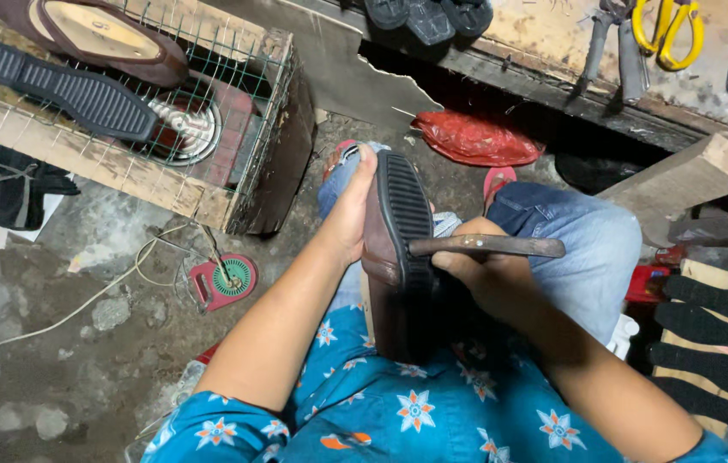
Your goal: The person uses a hammer to tap the sole of a brown shoe mounted on a wooden last, then removes the last and attaches a black rubber sole to the shoe. They continue hammering the sole to secure it.
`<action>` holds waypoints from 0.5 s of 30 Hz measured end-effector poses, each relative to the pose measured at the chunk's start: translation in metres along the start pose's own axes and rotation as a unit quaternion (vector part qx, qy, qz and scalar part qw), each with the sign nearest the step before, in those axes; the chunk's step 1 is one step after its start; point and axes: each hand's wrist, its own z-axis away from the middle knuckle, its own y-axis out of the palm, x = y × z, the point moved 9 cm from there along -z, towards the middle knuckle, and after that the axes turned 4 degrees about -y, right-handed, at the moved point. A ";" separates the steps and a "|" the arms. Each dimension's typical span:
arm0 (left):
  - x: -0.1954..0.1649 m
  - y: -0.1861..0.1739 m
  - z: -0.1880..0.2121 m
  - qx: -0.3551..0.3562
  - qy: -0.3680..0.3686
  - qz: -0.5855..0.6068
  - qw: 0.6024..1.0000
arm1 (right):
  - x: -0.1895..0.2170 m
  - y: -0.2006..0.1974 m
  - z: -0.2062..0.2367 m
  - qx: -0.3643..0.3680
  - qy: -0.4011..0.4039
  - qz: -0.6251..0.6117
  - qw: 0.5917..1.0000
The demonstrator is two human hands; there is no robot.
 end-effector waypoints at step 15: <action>-0.024 0.000 -0.017 -0.123 0.040 -0.362 0.923 | 0.093 0.020 0.008 0.027 -0.432 0.361 0.826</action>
